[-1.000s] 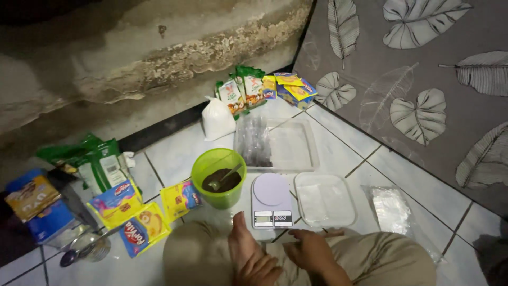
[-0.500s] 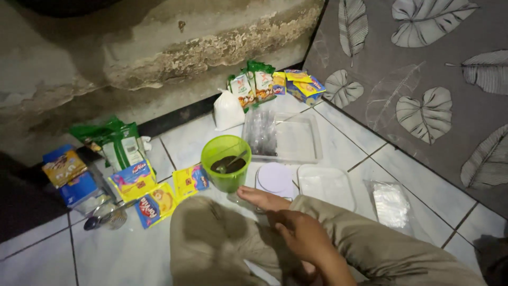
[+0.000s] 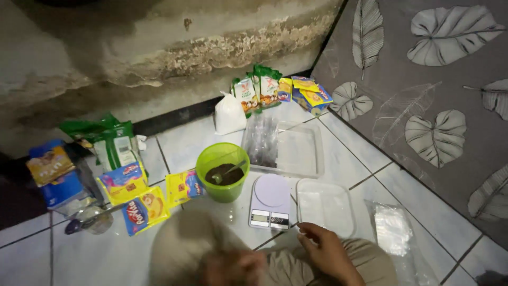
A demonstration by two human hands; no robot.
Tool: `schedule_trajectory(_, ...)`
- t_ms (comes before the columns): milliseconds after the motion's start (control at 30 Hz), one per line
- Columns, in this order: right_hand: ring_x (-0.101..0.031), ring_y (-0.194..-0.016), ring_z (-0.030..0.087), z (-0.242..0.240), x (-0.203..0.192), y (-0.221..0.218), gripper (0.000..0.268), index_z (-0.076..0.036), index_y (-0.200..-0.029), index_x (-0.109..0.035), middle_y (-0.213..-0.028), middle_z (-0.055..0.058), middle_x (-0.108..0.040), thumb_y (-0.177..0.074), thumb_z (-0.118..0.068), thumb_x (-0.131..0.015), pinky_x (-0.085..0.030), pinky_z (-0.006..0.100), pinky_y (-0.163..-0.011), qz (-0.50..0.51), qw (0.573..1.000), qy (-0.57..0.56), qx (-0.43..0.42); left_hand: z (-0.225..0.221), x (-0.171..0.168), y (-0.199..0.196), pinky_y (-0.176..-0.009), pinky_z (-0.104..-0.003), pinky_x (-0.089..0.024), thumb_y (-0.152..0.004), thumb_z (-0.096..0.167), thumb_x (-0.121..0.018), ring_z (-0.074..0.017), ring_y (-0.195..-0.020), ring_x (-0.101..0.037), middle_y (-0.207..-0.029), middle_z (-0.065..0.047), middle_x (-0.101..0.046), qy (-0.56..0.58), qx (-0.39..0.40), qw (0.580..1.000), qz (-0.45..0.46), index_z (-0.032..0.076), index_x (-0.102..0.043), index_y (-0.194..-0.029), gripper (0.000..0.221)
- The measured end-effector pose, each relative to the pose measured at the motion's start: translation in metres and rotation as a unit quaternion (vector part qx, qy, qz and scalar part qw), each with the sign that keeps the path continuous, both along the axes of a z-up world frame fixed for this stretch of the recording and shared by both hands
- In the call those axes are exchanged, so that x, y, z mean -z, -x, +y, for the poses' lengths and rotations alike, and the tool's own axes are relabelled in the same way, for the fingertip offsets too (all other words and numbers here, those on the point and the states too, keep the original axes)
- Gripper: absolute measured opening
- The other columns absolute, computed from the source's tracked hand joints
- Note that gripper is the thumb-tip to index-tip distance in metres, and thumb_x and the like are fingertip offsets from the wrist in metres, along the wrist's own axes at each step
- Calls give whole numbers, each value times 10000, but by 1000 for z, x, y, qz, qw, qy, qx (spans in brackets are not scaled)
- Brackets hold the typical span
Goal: Mixing a dark powder in a bowl and scooping it into small plastic bags for individual packaging.
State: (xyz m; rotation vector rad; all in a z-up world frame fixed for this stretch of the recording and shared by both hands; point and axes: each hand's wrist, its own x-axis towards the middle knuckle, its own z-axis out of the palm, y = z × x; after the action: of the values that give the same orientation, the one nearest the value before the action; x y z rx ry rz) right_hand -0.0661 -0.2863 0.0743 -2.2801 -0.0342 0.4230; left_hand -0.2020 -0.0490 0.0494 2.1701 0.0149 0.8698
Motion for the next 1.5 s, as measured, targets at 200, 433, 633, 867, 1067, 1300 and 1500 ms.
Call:
schedule_trajectory(200, -733, -992, 229, 10, 32, -86, 432, -37, -1312, -733, -1090, 161, -799, -924, -219, -679, -568, 342, -961, 86, 947, -242, 192, 73, -86, -181, -782, -277, -573, -886, 182, -694, -136, -778, -755, -938, -17, -825, 324, -31, 942, 77, 121, -805, -924, 132)
schedule_trajectory(433, -661, -1098, 316, 46, 122, -287, 522, -23, -1374, -555, -1257, 254, -670, -1016, -403, -534, -522, 407, -963, 149, 793, -507, 304, 155, 51, -325, -661, -306, -456, -1005, 76, -605, -257, -910, -712, -971, -66, -709, 530, 21, 826, -192, 1, -671, -1218, 234)
schedule_trajectory(633, -614, -1249, 380, 72, 230, -405, 825, 41, -1465, -502, -1385, 269, -610, -965, -612, -430, -491, 459, -1058, 190, 841, -394, 320, 158, -15, -301, -557, -223, -435, -1040, 72, -580, -151, -665, -606, -952, -169, -714, 493, -157, 853, -65, 19, -622, -1200, 174)
schedule_trajectory(867, -370, -1509, 407, 99, 254, -424, 951, 39, -1495, -472, -1594, 275, -420, -931, -718, -351, -324, 499, -1207, 259, 827, -403, 295, 152, -24, -308, -624, -336, -455, -1053, 113, -575, -194, -671, -568, -937, -166, -686, 459, -196, 866, -20, -15, -636, -1199, 203)
schedule_trajectory(1067, -506, -1382, 378, 85, 238, -422, 922, 35, -1475, -486, -1471, 262, -539, -934, -702, -371, -428, 431, -1116, 255, 820, -427, 284, 155, -9, -315, -660, -260, -461, -1043, 86, -585, -167, -673, -610, -910, -155, -711, 443, -168, 880, -14, 28, -654, -1168, 155)
schedule_trajectory(1300, -693, -951, 247, 10, 116, -344, 368, -38, -1271, -689, -1113, 157, -733, -962, -219, -607, -571, 348, -882, 51, 911, -300, 280, 154, -20, -304, -586, -206, -426, -1057, 114, -575, -120, -697, -598, -943, -143, -696, 463, -149, 873, -30, 44, -619, -1193, 159)
schedule_trajectory(1500, -735, -1015, 245, -106, 111, -241, 439, -89, -1268, -721, -1153, 90, -760, -954, -370, -599, -555, 383, -877, 6, 979, 81, 185, 150, -5, -294, -667, -223, -514, -1052, 77, -601, -138, -695, -621, -902, -144, -708, 443, -112, 886, -78, 14, -655, -1178, 151)
